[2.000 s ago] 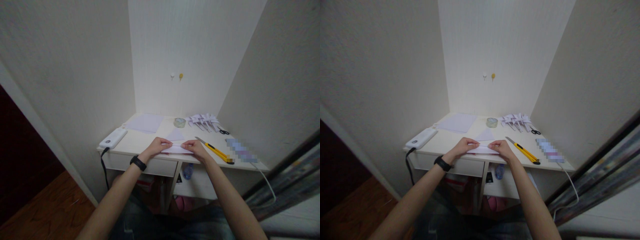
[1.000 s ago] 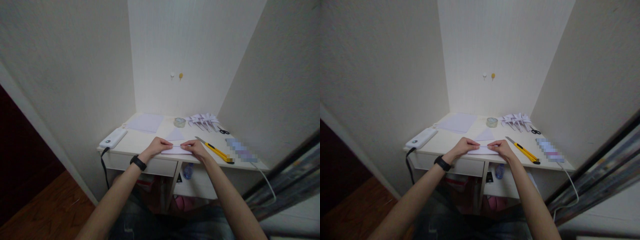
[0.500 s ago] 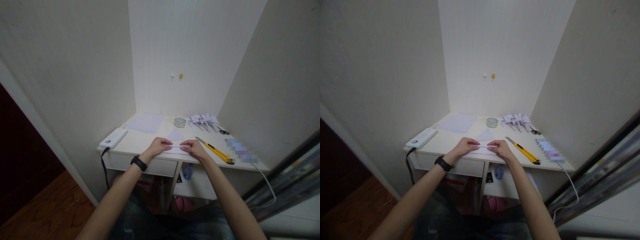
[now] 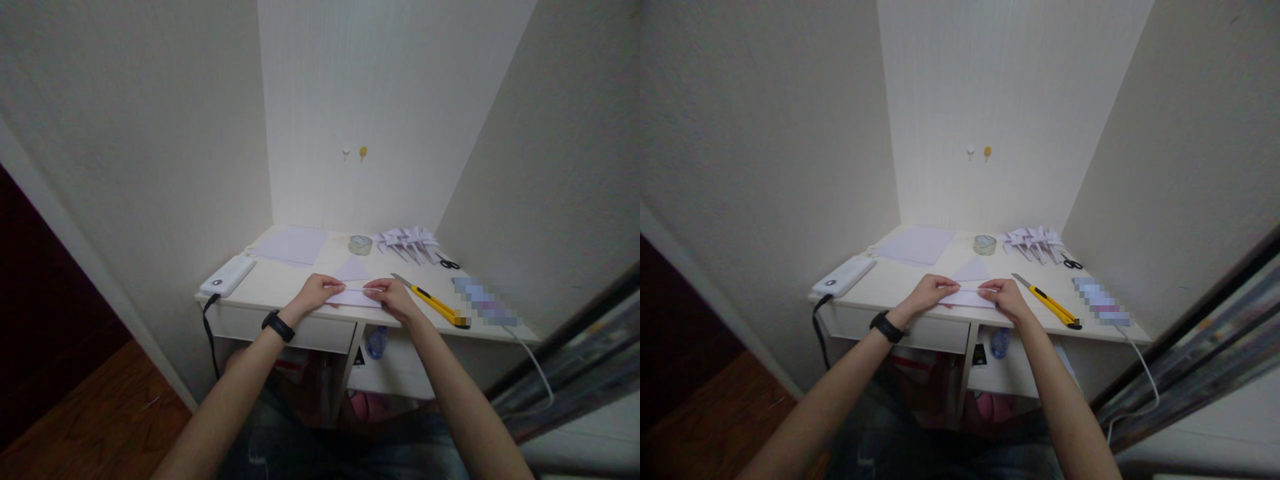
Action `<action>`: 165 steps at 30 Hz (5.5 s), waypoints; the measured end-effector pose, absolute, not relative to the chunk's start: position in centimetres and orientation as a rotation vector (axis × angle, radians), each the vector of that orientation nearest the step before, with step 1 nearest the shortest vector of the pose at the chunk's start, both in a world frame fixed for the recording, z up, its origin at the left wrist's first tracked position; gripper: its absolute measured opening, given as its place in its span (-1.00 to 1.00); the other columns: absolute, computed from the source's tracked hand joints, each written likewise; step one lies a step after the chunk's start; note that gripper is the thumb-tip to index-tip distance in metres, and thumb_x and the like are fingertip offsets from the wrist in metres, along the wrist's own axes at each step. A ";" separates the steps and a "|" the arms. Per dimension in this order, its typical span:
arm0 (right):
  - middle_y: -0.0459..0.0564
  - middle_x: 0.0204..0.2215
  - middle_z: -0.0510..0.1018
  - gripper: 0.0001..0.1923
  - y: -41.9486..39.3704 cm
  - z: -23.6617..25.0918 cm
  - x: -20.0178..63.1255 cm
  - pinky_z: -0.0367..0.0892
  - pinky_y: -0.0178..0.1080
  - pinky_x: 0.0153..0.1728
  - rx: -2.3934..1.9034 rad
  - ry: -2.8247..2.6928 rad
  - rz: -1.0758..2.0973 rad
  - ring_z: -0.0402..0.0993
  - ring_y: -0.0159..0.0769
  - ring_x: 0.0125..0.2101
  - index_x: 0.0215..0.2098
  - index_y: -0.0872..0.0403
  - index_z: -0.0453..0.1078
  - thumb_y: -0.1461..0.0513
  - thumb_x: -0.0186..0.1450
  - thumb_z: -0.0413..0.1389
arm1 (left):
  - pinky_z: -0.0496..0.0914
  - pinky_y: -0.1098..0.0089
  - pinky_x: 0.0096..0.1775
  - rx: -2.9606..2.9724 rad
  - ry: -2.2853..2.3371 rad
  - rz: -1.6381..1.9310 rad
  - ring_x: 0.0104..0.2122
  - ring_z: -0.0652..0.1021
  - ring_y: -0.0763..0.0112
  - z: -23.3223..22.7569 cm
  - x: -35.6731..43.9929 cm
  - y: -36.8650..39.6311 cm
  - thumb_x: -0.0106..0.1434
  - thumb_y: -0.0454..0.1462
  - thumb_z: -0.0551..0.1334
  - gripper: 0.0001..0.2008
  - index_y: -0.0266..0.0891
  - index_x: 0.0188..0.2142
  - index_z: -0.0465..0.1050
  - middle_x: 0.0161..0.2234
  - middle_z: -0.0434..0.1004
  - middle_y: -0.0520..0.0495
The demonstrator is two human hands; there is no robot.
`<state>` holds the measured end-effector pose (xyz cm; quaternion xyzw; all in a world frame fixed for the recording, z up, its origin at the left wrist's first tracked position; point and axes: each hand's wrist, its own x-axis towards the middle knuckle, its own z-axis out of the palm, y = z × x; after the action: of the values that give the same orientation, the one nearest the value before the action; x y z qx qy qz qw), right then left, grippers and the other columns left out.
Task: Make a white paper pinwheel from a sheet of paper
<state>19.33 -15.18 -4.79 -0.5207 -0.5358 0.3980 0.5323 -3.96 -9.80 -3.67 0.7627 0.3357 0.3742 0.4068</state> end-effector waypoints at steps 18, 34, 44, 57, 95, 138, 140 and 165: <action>0.00 -0.59 0.56 -0.53 -15.4 -4.4 19.1 0.40 -0.23 -0.57 -1.161 -1.142 1.090 0.38 -0.32 -0.58 -0.49 0.14 0.61 0.00 -0.25 0.48 | 0.45 0.39 -0.46 1.540 0.778 0.920 -0.53 0.53 0.40 -3.3 -3.5 -10.4 0.12 -0.12 0.41 -0.68 -0.39 -0.31 0.63 -0.47 0.62 -0.08; 0.02 -0.49 0.62 -0.55 -15.5 -4.4 19.2 0.25 -0.24 -0.40 -1.267 -1.365 0.870 0.38 -0.30 -0.48 -0.40 0.13 0.62 0.00 -0.16 0.42 | 0.41 0.32 -0.15 1.876 0.843 0.974 -0.26 0.59 0.24 -3.6 -4.2 -10.0 0.12 -0.09 0.35 -0.65 -0.34 -0.24 0.66 -0.26 0.68 -0.18; 0.04 -0.47 0.64 -0.59 -15.8 -4.1 19.0 0.27 -0.22 -0.35 -1.347 -1.567 0.769 0.43 -0.24 -0.45 -0.41 0.13 0.62 -0.04 -0.03 0.34 | 0.42 0.32 -0.11 2.028 0.875 0.841 -0.22 0.62 0.20 -2.9 -3.8 -10.7 0.07 -0.14 0.39 -0.67 -0.32 -0.22 0.66 -0.26 0.69 -0.16; 0.04 -0.45 0.65 -0.62 -15.8 -4.1 19.0 0.30 -0.21 -0.32 -1.316 -1.594 0.756 0.46 -0.23 -0.42 -0.41 0.11 0.62 -0.03 0.01 0.33 | 0.42 0.33 -0.12 2.101 0.842 0.880 -0.23 0.62 0.21 -3.5 -3.9 -10.2 0.19 -0.11 0.31 -0.69 -0.32 -0.25 0.66 -0.25 0.69 -0.17; 0.07 -0.52 0.62 -0.54 -15.6 -4.4 19.1 0.19 -0.25 -0.48 -1.376 -1.478 0.805 0.35 -0.31 -0.52 -0.41 0.17 0.65 -0.04 -0.09 0.36 | 0.41 0.27 -0.08 2.006 0.804 0.872 -0.20 0.62 0.16 -3.3 -4.4 -10.3 0.12 -0.11 0.36 -0.58 -0.37 -0.12 0.63 -0.17 0.67 -0.24; 0.07 -0.46 0.67 -0.61 -14.8 -5.3 19.7 0.34 -0.19 -0.37 -1.143 -1.241 1.019 0.46 -0.29 -0.48 -0.38 0.08 0.66 0.12 -0.19 0.46 | 0.54 0.26 -0.25 1.480 0.694 0.928 -0.33 0.56 0.32 -3.4 -3.9 -10.0 -0.14 -0.10 0.54 -0.55 -0.36 -0.31 0.65 -0.30 0.64 -0.18; 0.05 -0.49 0.66 -0.64 -14.9 -5.1 19.7 0.30 -0.21 -0.40 -1.148 -1.237 0.991 0.43 -0.30 -0.50 -0.41 0.08 0.66 0.13 -0.20 0.46 | 0.53 0.28 -0.25 1.499 0.696 0.924 -0.32 0.56 0.32 -3.4 -4.0 -10.0 -0.13 -0.10 0.54 -0.55 -0.36 -0.30 0.65 -0.30 0.64 -0.19; 0.01 -0.54 0.62 -0.56 -15.3 -4.8 19.1 0.47 -0.26 -0.49 -1.081 -1.234 1.126 0.50 -0.33 -0.58 -0.37 0.14 0.65 0.13 -0.21 0.50 | 0.42 0.31 -0.17 1.763 0.821 0.944 -0.32 0.59 0.28 -2.9 -4.1 -10.3 -0.05 -0.25 0.45 -0.70 -0.34 -0.29 0.66 -0.34 0.68 -0.17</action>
<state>19.14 -15.27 -4.81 -0.4556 -0.5202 0.4747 0.5445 -4.14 -10.27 -2.94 0.7196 0.3351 0.3852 0.4707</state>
